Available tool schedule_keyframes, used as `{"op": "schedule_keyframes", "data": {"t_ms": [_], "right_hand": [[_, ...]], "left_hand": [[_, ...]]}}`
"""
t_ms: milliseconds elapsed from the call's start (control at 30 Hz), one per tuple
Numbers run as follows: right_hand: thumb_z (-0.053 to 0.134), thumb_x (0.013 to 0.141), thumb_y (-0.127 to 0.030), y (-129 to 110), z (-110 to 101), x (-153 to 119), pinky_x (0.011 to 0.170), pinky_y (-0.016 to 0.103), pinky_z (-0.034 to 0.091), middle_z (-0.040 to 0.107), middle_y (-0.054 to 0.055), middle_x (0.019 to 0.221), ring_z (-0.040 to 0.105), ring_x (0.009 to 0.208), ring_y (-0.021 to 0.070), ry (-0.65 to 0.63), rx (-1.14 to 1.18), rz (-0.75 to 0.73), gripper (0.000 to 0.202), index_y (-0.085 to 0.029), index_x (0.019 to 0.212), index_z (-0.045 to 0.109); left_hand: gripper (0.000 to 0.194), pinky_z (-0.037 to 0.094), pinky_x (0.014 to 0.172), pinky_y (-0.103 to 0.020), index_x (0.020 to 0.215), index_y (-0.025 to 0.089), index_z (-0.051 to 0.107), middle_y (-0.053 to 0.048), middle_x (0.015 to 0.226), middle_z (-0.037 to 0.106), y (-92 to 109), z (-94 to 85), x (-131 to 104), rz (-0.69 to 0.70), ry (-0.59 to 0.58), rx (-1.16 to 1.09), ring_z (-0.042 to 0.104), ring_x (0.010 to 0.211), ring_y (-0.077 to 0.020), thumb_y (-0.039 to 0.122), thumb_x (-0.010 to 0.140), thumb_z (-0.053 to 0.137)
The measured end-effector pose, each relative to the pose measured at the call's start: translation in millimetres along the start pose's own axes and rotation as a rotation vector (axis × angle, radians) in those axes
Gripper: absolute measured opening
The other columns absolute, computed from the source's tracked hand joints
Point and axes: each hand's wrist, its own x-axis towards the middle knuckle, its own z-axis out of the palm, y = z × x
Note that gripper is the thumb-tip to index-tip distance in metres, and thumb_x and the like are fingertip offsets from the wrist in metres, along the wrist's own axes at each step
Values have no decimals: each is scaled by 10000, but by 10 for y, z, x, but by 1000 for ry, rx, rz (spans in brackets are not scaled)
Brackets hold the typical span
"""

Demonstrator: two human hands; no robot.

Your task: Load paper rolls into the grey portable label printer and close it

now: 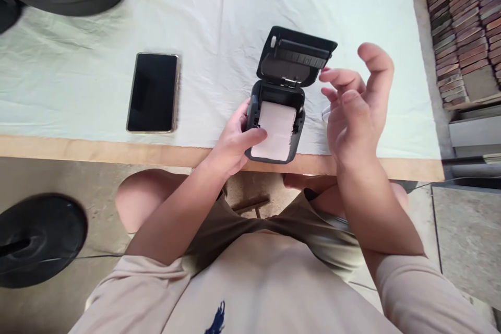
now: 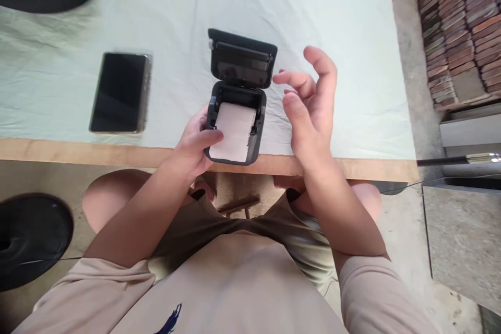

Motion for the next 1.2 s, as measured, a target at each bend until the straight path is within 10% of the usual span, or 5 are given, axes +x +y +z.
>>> {"op": "schedule_keyframes", "data": {"t_ms": [267,533,833,1200], "right_hand": [[583,1041,-668,-194,76,-53,1265,600,547,744,25,1455,667,1472,330,-170,150,200,480,-462,1474,567],[806,894,-763,-108,147,-117,911,408,692,745,36,1353,780,1115,246,-314,139,346,774,-378,1518,557],[857,882,-680,-14,237,-192,722,354,687,736,40,1280,742,916,202,-324,207,372,825,-373,1550,481],[848,867,-285,-232,-1,-98,1368,513,520,593,37,1709,573,1599,313,-437,7,232,811,-367,1618,553]], "left_hand": [[535,551,596,-281,1127,231,744,6,877,782,-32,17,-6,80,14,-17,779,751,-225,310,651,975],[569,674,900,-417,1222,233,724,-79,1103,852,25,81,-41,35,-14,-101,802,1247,-389,415,753,991],[189,671,990,-413,841,261,613,-58,969,820,97,201,14,-7,176,-133,768,1301,-355,411,868,725],[258,659,1004,-346,703,239,584,10,618,596,134,215,6,-1,257,-190,809,992,-239,149,944,607]]}}
